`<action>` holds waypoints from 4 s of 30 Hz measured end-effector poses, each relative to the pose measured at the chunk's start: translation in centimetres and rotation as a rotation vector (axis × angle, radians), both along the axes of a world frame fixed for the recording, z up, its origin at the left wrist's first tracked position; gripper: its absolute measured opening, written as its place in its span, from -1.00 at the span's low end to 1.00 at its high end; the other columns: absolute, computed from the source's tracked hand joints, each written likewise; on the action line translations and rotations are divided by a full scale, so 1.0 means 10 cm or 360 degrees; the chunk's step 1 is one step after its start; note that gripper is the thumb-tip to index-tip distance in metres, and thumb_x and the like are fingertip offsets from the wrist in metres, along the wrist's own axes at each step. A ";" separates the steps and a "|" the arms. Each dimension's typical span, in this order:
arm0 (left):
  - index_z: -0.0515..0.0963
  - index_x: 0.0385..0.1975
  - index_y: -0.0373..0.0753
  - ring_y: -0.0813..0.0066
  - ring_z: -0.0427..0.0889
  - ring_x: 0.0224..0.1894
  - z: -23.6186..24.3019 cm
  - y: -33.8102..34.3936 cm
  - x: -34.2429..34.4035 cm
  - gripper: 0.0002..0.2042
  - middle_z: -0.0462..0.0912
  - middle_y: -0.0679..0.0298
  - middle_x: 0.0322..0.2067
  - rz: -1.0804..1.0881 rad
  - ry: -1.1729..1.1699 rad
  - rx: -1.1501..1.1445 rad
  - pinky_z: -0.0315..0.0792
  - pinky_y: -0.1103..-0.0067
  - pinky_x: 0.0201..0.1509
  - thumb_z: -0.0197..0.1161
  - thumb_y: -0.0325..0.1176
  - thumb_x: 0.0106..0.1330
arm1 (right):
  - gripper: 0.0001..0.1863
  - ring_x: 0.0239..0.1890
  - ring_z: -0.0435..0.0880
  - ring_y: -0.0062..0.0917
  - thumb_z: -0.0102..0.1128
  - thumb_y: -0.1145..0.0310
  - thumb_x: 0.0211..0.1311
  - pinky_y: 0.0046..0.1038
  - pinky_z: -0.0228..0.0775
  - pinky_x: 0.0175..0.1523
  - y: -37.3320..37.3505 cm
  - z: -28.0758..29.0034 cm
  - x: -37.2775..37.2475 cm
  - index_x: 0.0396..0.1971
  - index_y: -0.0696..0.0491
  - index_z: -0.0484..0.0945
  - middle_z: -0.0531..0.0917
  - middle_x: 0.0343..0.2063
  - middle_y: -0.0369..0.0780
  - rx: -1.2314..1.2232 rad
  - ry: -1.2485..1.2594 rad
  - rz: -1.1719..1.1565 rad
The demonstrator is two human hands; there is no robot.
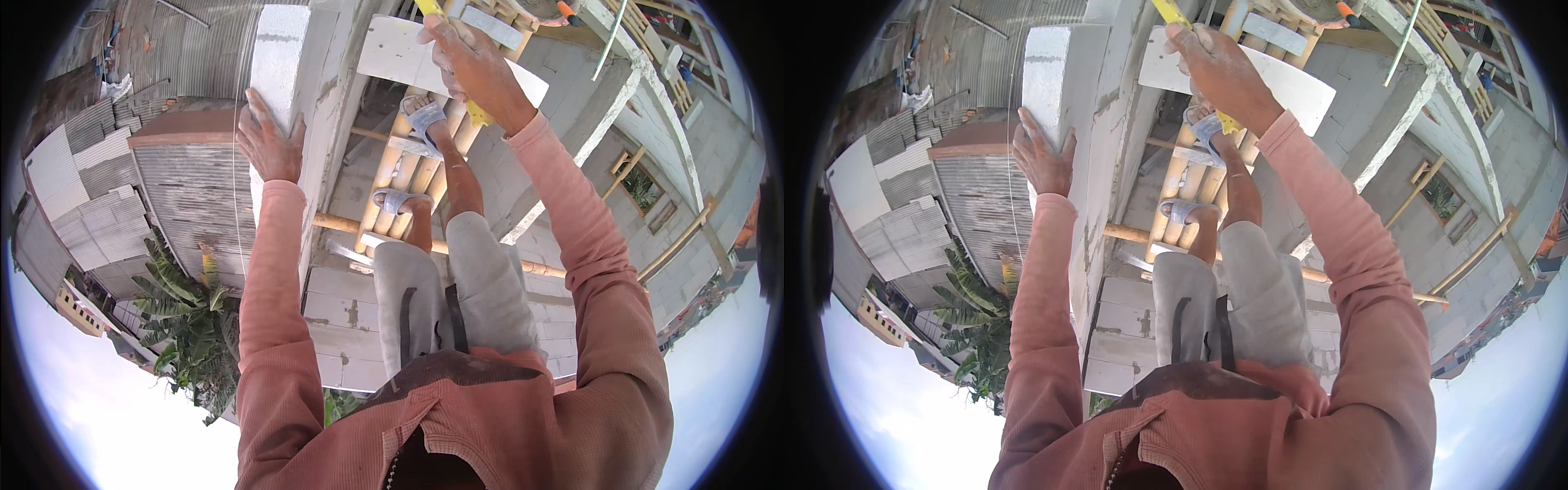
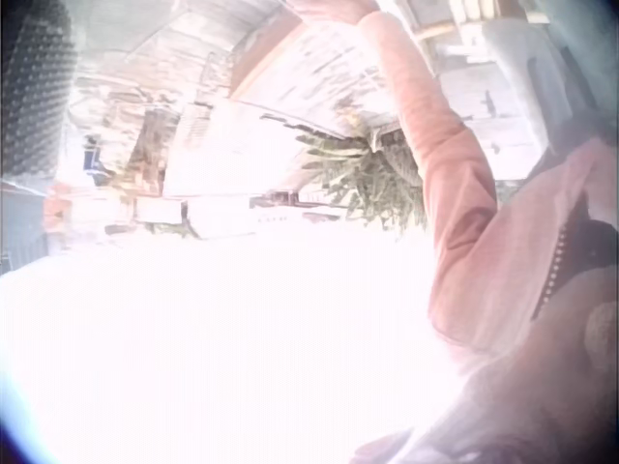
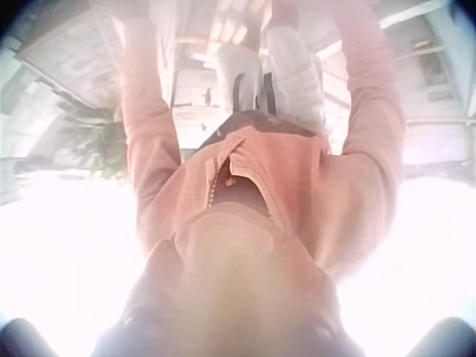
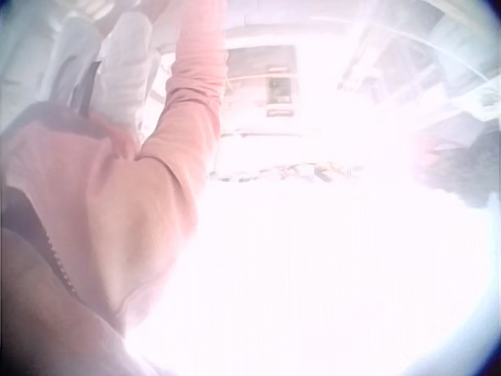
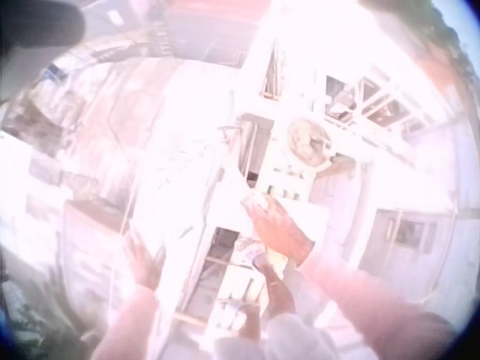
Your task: The person applies mortar to lightweight concrete blocks using a trowel and positions them to build a wall while standing on bamboo scaffolding. They use a hammer to tap the blocks into place.
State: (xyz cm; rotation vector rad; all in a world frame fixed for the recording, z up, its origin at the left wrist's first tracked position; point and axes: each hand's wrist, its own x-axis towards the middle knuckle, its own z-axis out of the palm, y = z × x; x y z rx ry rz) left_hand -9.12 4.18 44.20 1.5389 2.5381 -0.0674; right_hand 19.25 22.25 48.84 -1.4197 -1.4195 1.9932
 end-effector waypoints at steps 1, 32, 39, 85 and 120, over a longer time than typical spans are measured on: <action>-0.16 0.57 -0.02 -0.13 0.22 0.30 0.02 -0.02 -0.02 0.07 0.18 -0.08 0.33 0.0001 0.0033 -0.0013 0.10 0.08 0.41 0.45 0.03 0.18 | -0.46 -0.67 0.28 -0.69 -0.01 -0.13 0.47 -0.54 0.22 -0.61 0.13 -0.08 0.02 -0.24 0.14 0.54 0.26 -0.67 -0.39 -0.0152 0.0128 -0.0204; 0.03 0.52 0.03 0.20 0.16 0.47 0.10 -0.35 0.22 -0.04 0.18 0.22 0.43 0.0563 -0.0226 0.0067 -0.20 0.06 0.57 0.44 0.07 0.16 | -0.61 -0.83 0.10 -0.84 0.12 -0.10 0.44 -0.67 -0.06 -0.77 0.70 -0.50 -0.08 -0.40 -0.13 0.33 0.22 -0.73 -0.53 -0.0897 -0.0371 0.0184; 0.10 0.49 0.05 0.22 0.22 0.43 0.04 -0.57 0.10 -0.03 0.35 0.26 0.32 0.0567 -0.0309 -0.0055 -0.26 0.07 0.57 0.52 -0.04 0.06 | -0.61 -0.85 0.13 -0.81 0.07 -0.13 0.47 -0.66 -0.06 -0.78 1.00 -0.36 -0.42 -0.40 -0.14 0.36 0.22 -0.76 -0.51 -0.0820 -0.0350 0.0044; -0.64 0.48 0.04 -0.18 0.00 0.49 -0.02 -2.20 0.37 0.17 -0.13 -0.02 0.47 0.3066 -0.1862 0.2711 0.19 -0.32 0.36 0.41 -0.17 0.33 | -0.64 -0.91 0.13 -0.78 0.02 -0.02 0.53 -0.65 -0.11 -0.88 1.46 -0.22 -0.81 -0.48 -0.17 0.39 0.27 -0.80 -0.51 -0.0978 -0.1004 0.0596; -0.24 0.56 -0.23 0.25 0.16 0.49 0.16 -1.22 0.42 -0.08 0.06 -0.01 0.50 0.3466 -0.2022 0.3348 0.09 0.46 0.51 0.25 -0.06 0.44 | -0.67 -0.15 0.67 0.01 0.14 0.25 0.39 -0.12 0.53 -0.03 -1.06 -0.03 -0.43 0.05 0.09 0.60 0.68 -0.10 0.04 0.1213 -0.0998 0.3329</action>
